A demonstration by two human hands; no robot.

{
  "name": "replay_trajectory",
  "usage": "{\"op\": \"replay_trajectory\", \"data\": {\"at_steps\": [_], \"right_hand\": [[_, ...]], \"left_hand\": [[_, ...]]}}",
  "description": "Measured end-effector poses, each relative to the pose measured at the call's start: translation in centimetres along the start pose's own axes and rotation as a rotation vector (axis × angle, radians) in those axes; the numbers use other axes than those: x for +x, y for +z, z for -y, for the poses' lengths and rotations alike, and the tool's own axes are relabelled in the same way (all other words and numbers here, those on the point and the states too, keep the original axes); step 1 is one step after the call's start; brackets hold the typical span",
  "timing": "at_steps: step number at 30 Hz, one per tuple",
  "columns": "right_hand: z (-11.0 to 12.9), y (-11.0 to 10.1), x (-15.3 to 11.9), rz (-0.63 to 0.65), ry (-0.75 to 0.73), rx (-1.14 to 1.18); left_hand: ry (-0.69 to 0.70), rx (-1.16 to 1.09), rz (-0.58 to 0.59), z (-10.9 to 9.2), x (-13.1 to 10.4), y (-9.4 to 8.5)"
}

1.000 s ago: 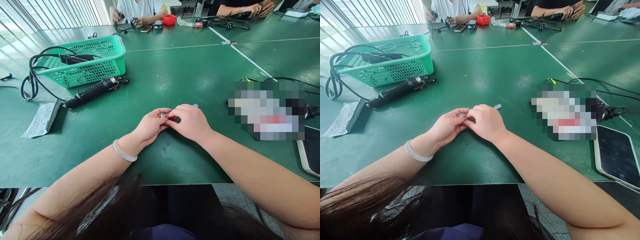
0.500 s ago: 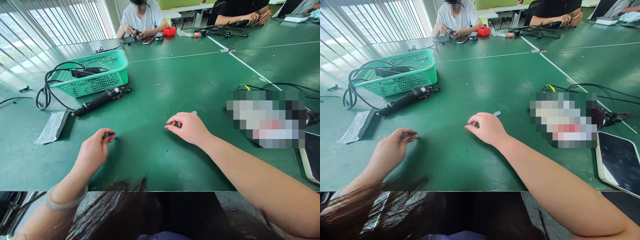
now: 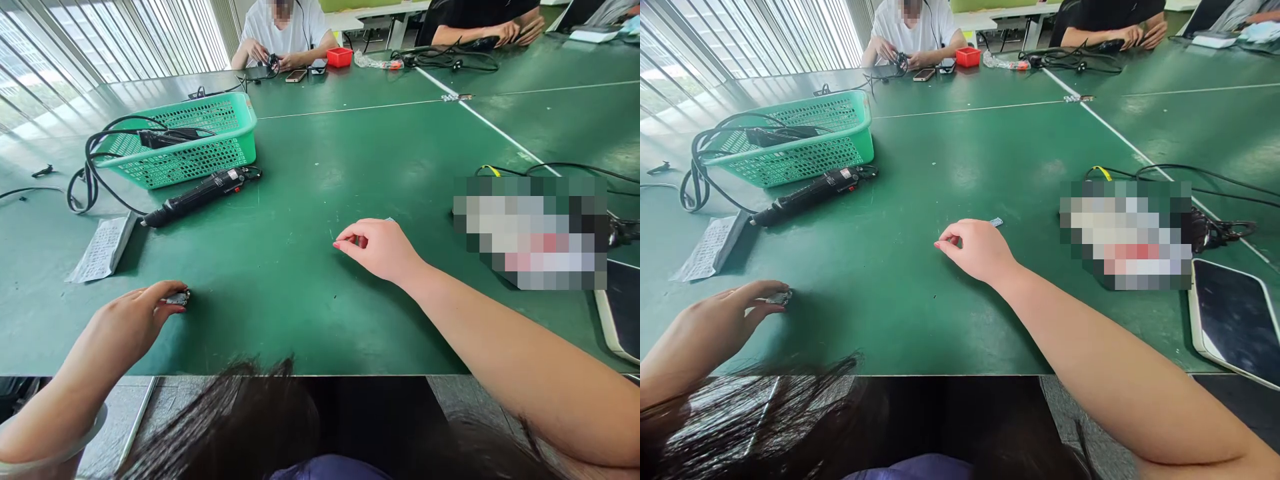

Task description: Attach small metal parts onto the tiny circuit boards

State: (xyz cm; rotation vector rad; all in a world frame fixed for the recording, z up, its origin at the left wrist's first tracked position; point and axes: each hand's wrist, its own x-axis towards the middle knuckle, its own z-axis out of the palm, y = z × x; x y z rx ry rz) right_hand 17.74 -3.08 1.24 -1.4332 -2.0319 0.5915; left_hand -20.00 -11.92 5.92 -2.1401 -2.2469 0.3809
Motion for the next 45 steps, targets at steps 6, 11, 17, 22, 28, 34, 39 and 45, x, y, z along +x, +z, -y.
{"op": "replay_trajectory", "data": {"at_steps": [6,11,17,22,28,34,39,45], "right_hand": [[0.1,0.0,0.0,0.017,0.018,0.018],[0.2,0.0,0.0,0.028,0.025,0.032],[0.2,0.0,-0.1,0.030,0.014,0.032],[0.1,0.1,0.0,0.042,0.020,0.038],[0.2,0.2,0.0,0.063,0.033,0.037],[0.4,0.6,0.0,0.088,0.027,0.035],[0.2,0.7,0.2,0.080,0.005,0.021],[-0.6,0.2,0.5,0.011,-0.008,-0.055]], "left_hand": [[-0.056,0.006,-0.037,-0.3,0.1,-0.2],[-0.056,-0.133,-0.104,0.0,0.2,0.1],[-0.105,-0.392,-0.157,0.4,0.4,0.6],[-0.350,-0.805,-0.139,-1.0,0.6,0.0],[-0.537,-1.062,-0.175,-4.9,0.5,-0.5],[-0.246,-1.152,-0.102,-8.5,2.0,1.4],[0.005,-1.390,-0.090,-15.2,5.7,1.4],[0.117,-1.959,0.054,-23.7,9.2,-0.4]]}}
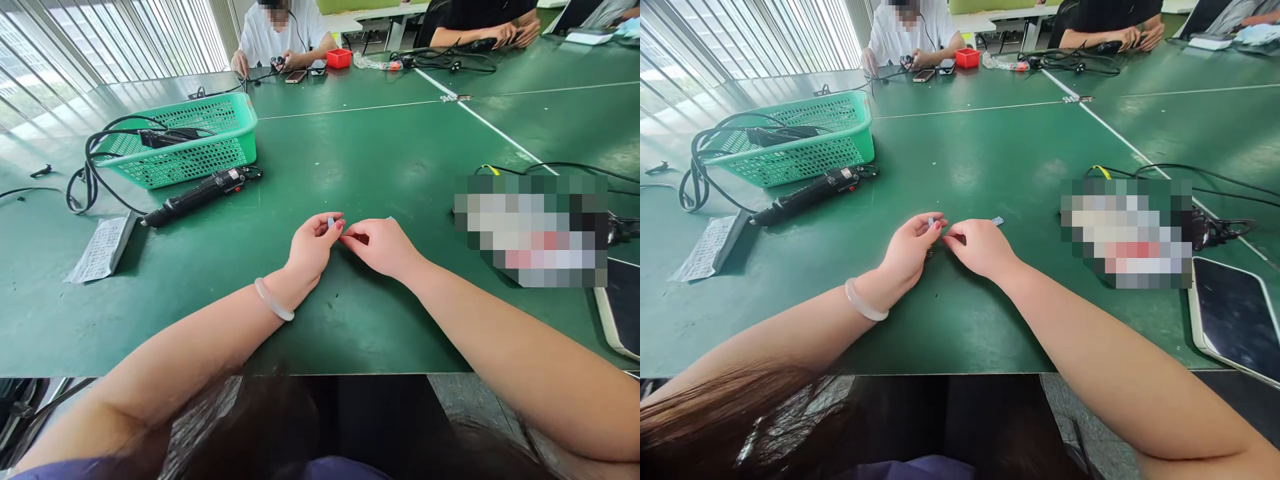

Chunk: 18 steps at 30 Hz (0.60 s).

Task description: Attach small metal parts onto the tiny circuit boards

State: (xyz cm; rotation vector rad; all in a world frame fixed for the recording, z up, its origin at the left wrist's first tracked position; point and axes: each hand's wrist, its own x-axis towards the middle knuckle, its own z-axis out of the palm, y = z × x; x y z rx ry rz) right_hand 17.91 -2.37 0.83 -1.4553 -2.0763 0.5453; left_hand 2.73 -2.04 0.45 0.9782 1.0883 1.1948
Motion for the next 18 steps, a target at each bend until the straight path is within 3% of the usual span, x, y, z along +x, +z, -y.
{"op": "replay_trajectory", "data": {"at_steps": [2,6,10,18], "right_hand": [[-0.3,-0.2,0.1,-0.002,0.024,0.003],[-0.5,-0.1,0.2,0.046,0.029,0.033],[-0.1,0.3,0.1,0.086,0.000,0.041],[0.6,1.1,-0.1,0.143,-0.166,-0.015]], "left_hand": [[-0.037,-0.150,0.040,0.1,0.4,0.5],[-0.098,-0.297,0.032,-0.3,0.6,-1.0],[-0.130,-0.281,-0.004,-1.0,0.7,-2.1],[-0.130,-0.240,-0.019,-1.3,1.3,-2.2]]}}
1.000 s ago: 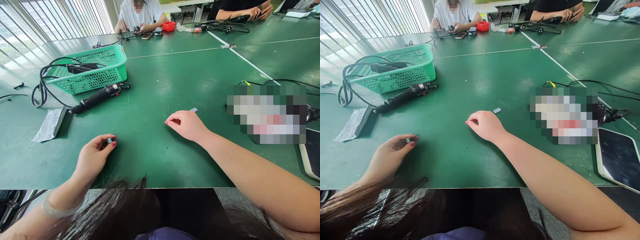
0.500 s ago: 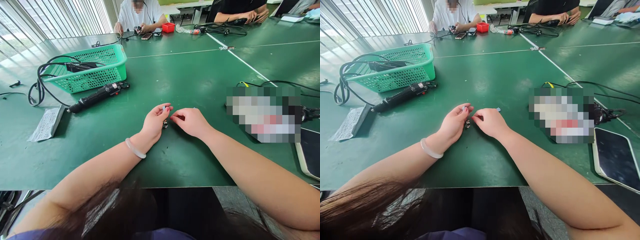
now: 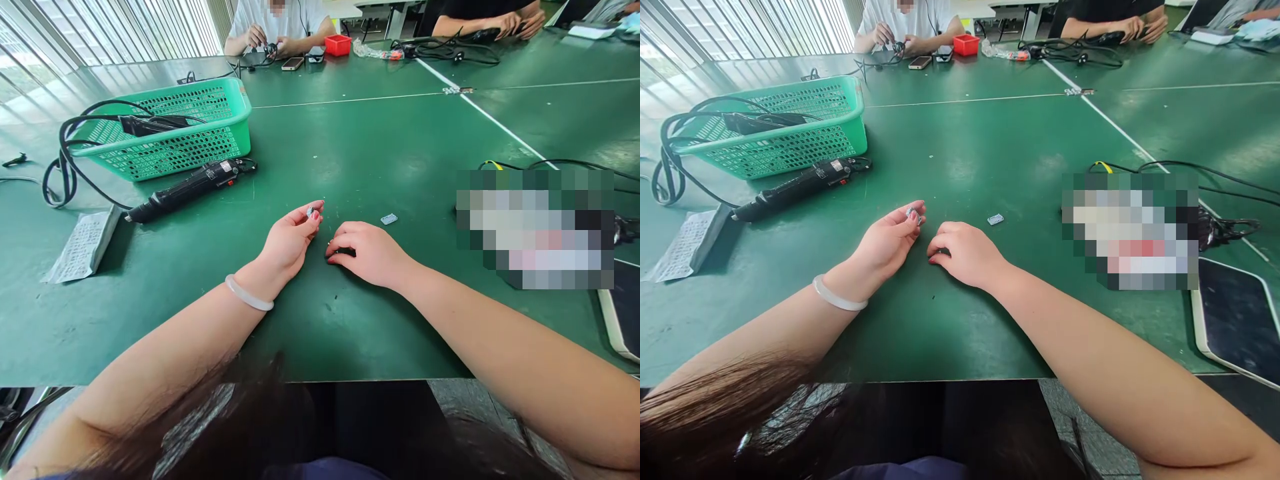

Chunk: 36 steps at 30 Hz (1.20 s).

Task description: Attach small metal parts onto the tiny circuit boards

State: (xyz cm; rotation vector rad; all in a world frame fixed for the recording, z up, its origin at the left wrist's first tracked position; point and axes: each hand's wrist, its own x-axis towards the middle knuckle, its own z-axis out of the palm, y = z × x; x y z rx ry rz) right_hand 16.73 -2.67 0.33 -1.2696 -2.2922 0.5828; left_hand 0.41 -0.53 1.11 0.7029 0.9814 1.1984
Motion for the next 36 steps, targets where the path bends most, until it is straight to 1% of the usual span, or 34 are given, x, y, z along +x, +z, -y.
{"op": "replay_trajectory", "data": {"at_steps": [3,5,7,9,13,17,19,21,22,25,27,31,36], "right_hand": [[0.0,-0.1,0.0,-0.036,-0.006,0.046],[-0.1,-0.4,-0.1,-0.080,0.030,0.112],[-0.4,-0.6,-0.2,-0.096,0.064,0.126],[-0.6,-0.7,-0.2,-0.069,0.049,0.083],[-0.7,-0.2,0.0,0.014,-0.052,-0.020],[-0.6,0.2,0.2,0.041,-0.099,-0.089],[-0.5,0.1,0.2,0.054,-0.126,-0.080],[-0.4,-0.2,0.1,0.034,-0.133,0.011],[-0.4,-0.4,0.1,0.001,-0.116,0.089],[-0.5,-0.9,-0.1,-0.150,0.023,0.367],[-0.7,-1.1,-0.1,-0.214,0.113,0.534],[-1.3,-1.2,0.1,-0.210,0.227,0.804],[-0.8,-1.3,0.2,-0.244,0.351,1.024]], "left_hand": [[-0.014,0.009,0.009,0.0,0.0,-0.2],[-0.025,0.021,0.032,0.0,0.0,-0.3],[-0.033,0.034,0.051,0.0,0.0,-0.3],[-0.037,0.040,0.050,0.0,0.0,-0.2],[-0.030,0.033,0.030,0.0,-0.1,-0.1],[-0.032,0.011,0.017,0.0,-0.3,-0.1],[-0.037,0.019,0.017,0.0,-0.3,-0.1],[-0.037,0.039,0.028,0.0,-0.4,-0.1],[-0.031,0.051,0.037,0.0,-0.4,-0.1],[-0.007,0.096,0.092,0.1,-0.6,0.0],[0.000,0.134,0.161,0.2,-0.7,0.0],[0.004,0.206,0.283,0.5,-1.0,-0.1],[0.030,0.227,0.342,0.7,-1.2,-0.1]]}}
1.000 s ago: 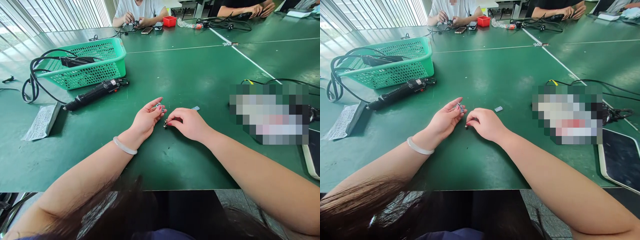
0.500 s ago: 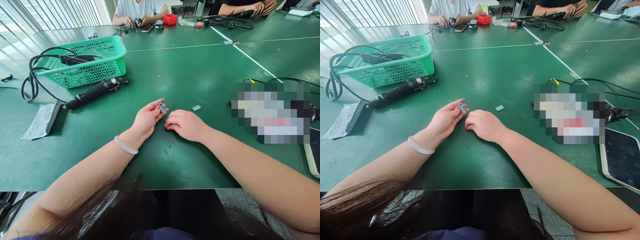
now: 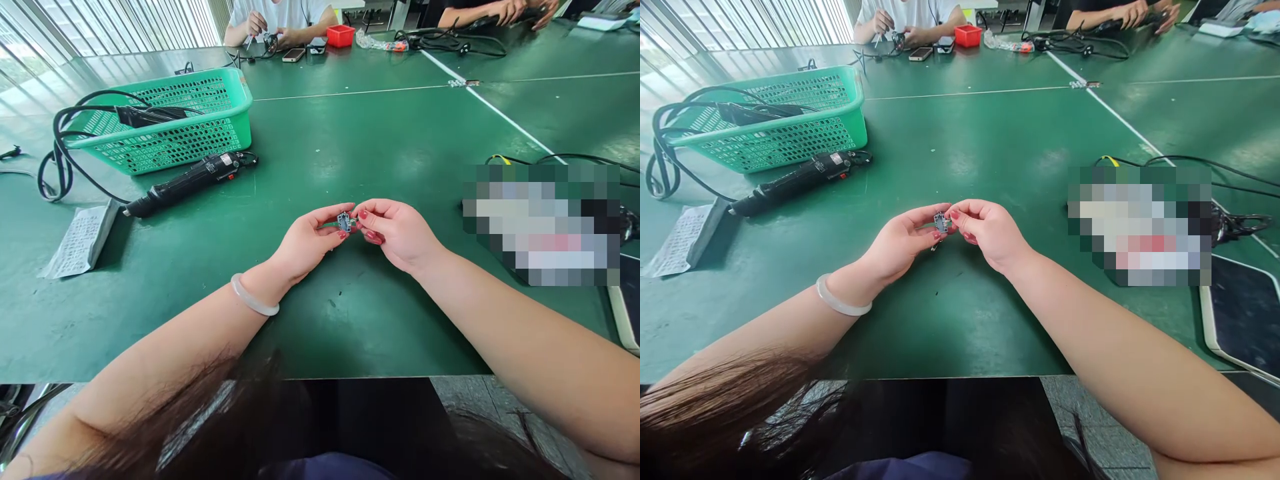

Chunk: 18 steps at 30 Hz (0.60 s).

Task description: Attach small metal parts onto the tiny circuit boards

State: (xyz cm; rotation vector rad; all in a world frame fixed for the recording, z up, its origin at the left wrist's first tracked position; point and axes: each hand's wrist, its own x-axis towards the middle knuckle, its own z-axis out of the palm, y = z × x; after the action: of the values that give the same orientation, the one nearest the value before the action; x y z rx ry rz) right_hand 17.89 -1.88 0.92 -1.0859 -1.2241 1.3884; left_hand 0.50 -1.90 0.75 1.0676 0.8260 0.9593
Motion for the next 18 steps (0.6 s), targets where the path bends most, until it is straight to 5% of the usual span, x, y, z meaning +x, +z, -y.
{"op": "replay_trajectory", "data": {"at_steps": [18], "right_hand": [[-0.03,0.77,-0.28,-0.079,0.056,0.081]], "left_hand": [[0.061,0.132,0.000,-0.37,-0.36,0.32]]}}
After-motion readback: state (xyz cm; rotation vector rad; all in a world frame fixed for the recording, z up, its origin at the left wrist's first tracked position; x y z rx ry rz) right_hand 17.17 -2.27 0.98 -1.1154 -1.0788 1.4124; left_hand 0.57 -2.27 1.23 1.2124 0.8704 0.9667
